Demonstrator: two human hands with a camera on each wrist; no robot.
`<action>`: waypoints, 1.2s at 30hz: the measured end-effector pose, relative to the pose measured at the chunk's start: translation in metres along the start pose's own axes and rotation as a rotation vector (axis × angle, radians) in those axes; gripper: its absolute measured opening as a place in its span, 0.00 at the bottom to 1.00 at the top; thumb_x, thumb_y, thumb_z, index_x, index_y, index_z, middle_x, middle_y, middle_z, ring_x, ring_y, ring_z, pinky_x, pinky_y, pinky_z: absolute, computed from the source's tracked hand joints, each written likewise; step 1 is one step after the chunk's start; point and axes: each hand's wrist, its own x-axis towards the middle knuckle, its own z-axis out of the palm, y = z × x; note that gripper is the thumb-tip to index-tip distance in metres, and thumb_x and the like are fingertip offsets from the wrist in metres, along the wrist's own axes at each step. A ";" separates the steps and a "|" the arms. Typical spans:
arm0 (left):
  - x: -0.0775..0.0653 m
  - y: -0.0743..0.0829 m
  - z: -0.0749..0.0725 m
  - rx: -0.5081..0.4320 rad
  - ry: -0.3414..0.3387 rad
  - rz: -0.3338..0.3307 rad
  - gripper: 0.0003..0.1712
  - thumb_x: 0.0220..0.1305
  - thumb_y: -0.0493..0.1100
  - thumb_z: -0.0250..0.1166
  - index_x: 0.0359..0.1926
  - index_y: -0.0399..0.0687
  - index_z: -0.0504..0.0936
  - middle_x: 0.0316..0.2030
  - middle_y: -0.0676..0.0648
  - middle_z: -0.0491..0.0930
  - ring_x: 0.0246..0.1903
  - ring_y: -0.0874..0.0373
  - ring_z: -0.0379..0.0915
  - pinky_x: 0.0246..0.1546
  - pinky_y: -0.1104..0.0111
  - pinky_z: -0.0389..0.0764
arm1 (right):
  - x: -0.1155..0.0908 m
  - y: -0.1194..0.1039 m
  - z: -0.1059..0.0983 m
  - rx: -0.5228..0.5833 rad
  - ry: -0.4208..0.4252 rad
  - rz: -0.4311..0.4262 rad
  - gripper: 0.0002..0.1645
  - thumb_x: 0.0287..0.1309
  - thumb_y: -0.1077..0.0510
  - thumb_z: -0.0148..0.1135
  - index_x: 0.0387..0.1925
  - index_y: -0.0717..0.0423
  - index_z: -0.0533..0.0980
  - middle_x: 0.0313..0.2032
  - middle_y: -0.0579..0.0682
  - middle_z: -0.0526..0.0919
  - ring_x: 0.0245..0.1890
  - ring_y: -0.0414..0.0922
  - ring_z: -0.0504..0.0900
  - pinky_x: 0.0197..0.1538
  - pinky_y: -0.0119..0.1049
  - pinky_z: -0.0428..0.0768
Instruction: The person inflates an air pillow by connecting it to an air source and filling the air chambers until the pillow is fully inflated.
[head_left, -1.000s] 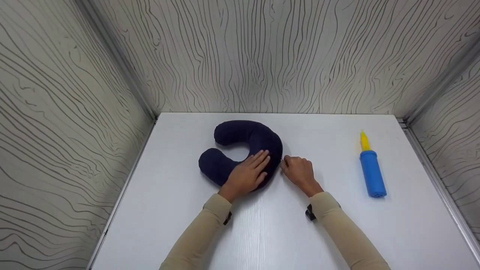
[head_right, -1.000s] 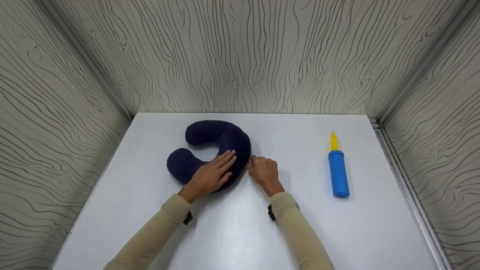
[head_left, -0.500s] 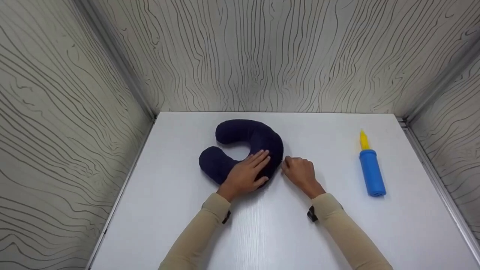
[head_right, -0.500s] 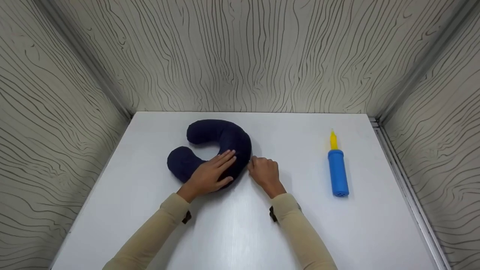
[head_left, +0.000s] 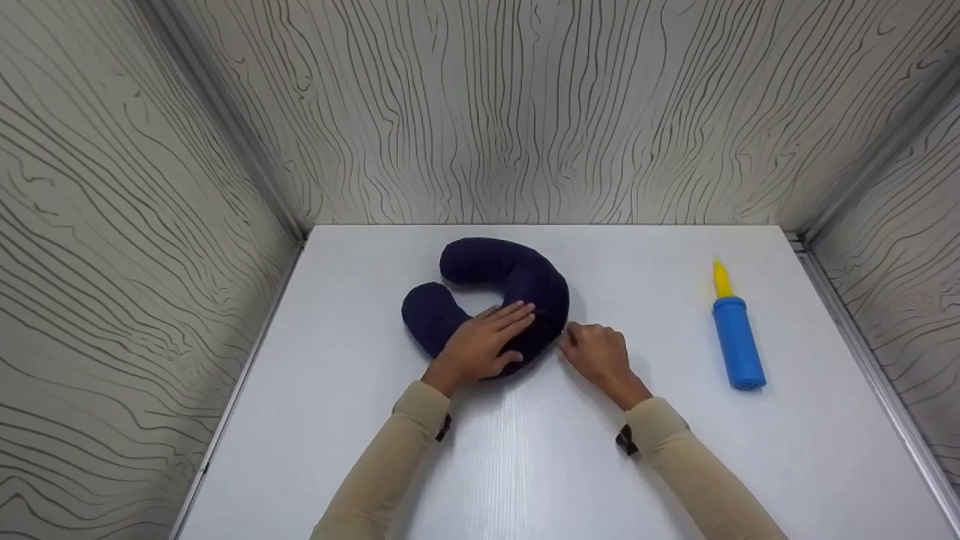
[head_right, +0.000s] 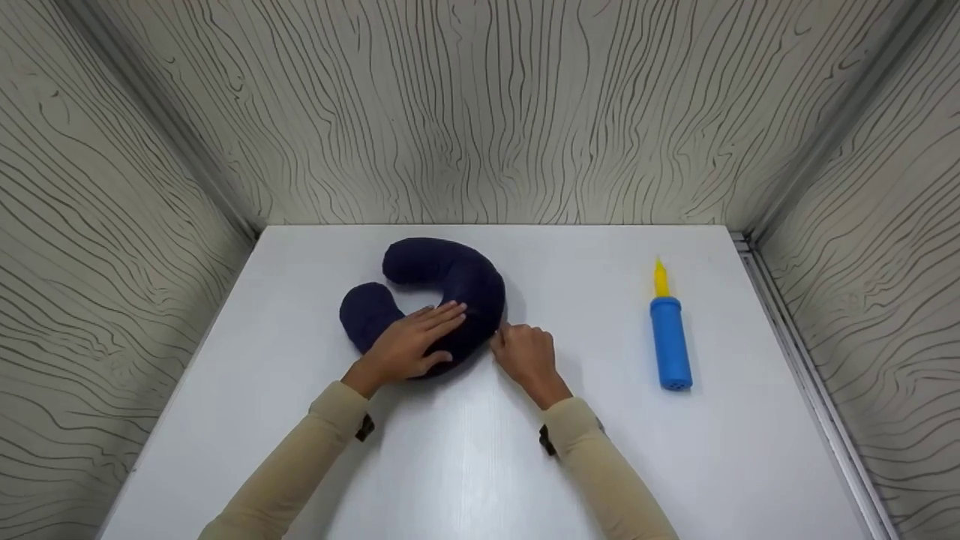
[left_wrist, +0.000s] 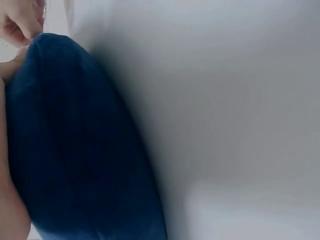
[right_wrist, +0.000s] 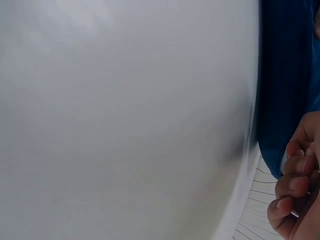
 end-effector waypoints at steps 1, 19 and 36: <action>-0.001 -0.001 -0.001 0.005 0.000 -0.004 0.41 0.77 0.55 0.63 0.83 0.50 0.61 0.84 0.52 0.58 0.84 0.55 0.53 0.82 0.56 0.62 | -0.001 -0.002 0.000 0.006 -0.002 0.001 0.15 0.60 0.59 0.71 0.20 0.55 0.78 0.14 0.48 0.78 0.15 0.41 0.65 0.17 0.43 0.70; -0.022 -0.021 -0.010 -0.017 0.085 -0.062 0.39 0.68 0.33 0.64 0.79 0.46 0.68 0.80 0.48 0.67 0.80 0.51 0.62 0.81 0.51 0.64 | -0.007 -0.040 0.005 0.111 -0.055 -0.031 0.17 0.61 0.58 0.69 0.18 0.49 0.75 0.16 0.45 0.77 0.17 0.39 0.68 0.20 0.41 0.71; 0.023 0.018 0.003 0.132 0.044 -0.197 0.34 0.86 0.57 0.45 0.83 0.47 0.60 0.83 0.48 0.60 0.82 0.55 0.57 0.82 0.57 0.62 | -0.013 -0.048 0.004 0.167 -0.090 -0.076 0.10 0.60 0.60 0.70 0.23 0.53 0.81 0.18 0.45 0.80 0.17 0.38 0.71 0.23 0.36 0.73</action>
